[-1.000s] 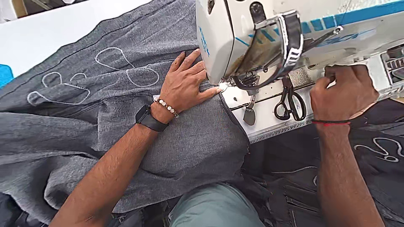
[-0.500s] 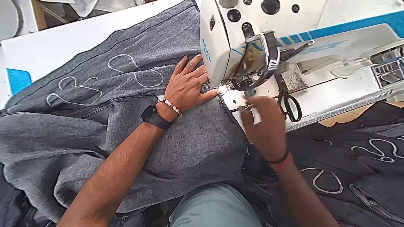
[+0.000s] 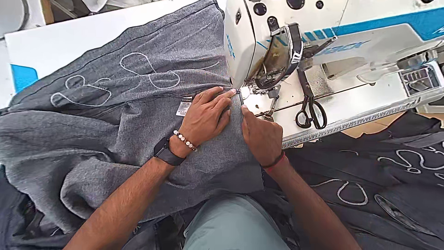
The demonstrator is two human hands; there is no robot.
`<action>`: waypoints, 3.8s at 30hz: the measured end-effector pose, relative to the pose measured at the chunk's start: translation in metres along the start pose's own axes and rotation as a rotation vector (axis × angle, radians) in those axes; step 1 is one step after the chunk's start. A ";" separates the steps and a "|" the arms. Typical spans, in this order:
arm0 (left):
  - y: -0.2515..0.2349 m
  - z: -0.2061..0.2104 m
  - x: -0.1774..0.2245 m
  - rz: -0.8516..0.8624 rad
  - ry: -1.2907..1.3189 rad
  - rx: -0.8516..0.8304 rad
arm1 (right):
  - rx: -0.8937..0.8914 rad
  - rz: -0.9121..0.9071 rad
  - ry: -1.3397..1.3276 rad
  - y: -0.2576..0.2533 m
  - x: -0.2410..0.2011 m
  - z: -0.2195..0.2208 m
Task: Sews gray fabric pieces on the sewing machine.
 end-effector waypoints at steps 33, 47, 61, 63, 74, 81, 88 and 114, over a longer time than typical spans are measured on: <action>0.065 -0.077 -0.114 -0.370 -0.282 -0.194 | -0.033 0.078 0.082 0.027 -0.001 0.012; -0.005 0.001 0.003 0.085 0.032 0.082 | -0.051 0.024 -0.101 -0.022 0.079 -0.021; -0.009 0.001 -0.001 0.149 0.068 0.050 | 0.107 -0.214 -0.201 0.006 -0.002 -0.004; -0.012 0.002 -0.005 0.198 0.078 0.056 | 0.122 -0.223 -0.181 0.007 -0.002 -0.006; -0.017 0.002 0.006 0.207 0.010 0.026 | 0.297 -0.090 0.003 0.011 0.006 -0.018; 0.000 0.015 0.014 -0.003 -0.103 0.007 | 0.222 0.219 -0.107 0.005 0.037 -0.013; 0.004 0.022 0.022 -0.095 -0.187 0.018 | -0.010 0.340 -0.117 -0.012 0.039 0.000; 0.005 0.008 0.013 0.058 -0.157 0.085 | -0.035 0.594 -0.649 0.048 0.013 0.000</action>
Point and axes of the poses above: each hand's wrist, its own y-axis away from the middle knuckle, its own z-axis out of the palm, x = y × z, the point moved 10 cm from there along -y, towards the middle knuckle, and after that the axes turned 10 degrees about x, right-handed, at the moved point
